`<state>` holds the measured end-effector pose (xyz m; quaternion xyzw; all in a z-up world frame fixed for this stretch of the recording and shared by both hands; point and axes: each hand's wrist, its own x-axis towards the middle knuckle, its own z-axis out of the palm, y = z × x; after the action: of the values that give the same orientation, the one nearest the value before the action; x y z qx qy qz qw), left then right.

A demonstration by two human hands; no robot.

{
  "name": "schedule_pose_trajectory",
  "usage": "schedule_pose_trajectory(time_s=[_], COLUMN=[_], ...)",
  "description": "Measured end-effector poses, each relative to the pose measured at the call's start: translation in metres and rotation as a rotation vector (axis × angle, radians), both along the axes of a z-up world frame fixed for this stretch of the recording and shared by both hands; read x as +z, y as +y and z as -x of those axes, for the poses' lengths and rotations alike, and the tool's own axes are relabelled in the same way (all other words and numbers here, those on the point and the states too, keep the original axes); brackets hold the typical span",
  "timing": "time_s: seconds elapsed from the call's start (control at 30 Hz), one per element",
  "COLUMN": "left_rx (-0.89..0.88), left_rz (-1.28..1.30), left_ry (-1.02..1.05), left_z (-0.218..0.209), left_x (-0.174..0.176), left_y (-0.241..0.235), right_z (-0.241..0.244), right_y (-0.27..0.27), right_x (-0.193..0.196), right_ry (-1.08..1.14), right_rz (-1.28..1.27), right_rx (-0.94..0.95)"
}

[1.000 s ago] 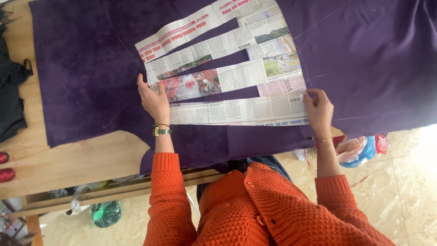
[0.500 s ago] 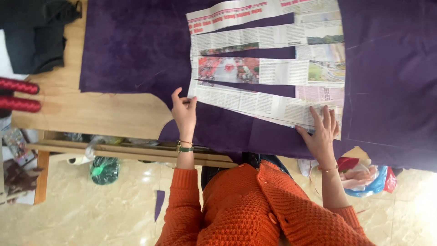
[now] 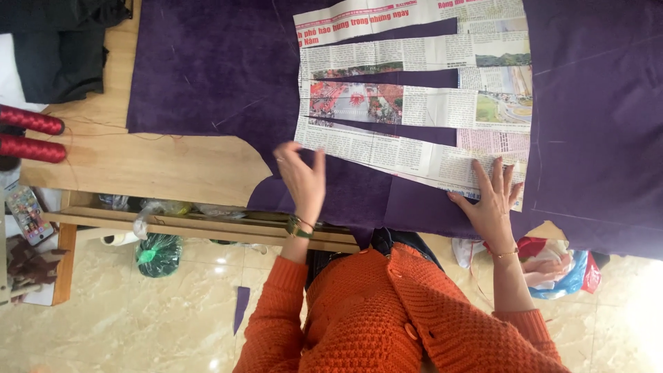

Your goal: Adjusting and aligning newspaper pattern pieces on purple fabric on a cutting table in preparation for cutting.

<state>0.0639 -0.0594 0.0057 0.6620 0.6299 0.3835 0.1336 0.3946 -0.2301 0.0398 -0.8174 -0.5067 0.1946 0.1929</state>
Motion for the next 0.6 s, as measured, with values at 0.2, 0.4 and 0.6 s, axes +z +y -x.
schedule_pose_trajectory(time_s=[0.2,0.4,0.6], left_rx=[-0.622,-0.513,-0.509], left_rz=[0.062,-0.147,-0.088], left_ry=[0.213,0.487,0.46], left_z=[-0.041,-0.05,-0.048], left_x=[-0.029,-0.045,-0.026], left_y=[-0.082,-0.091,-0.09], right_z=[0.002,0.045,0.048], right_y=[0.001,0.039,0.063], right_x=[-0.023,-0.027,-0.036], right_ry=[-0.091,-0.172,-0.321], right_rz=[-0.29,-0.406,-0.383], right_rx=[0.191,0.49,0.51])
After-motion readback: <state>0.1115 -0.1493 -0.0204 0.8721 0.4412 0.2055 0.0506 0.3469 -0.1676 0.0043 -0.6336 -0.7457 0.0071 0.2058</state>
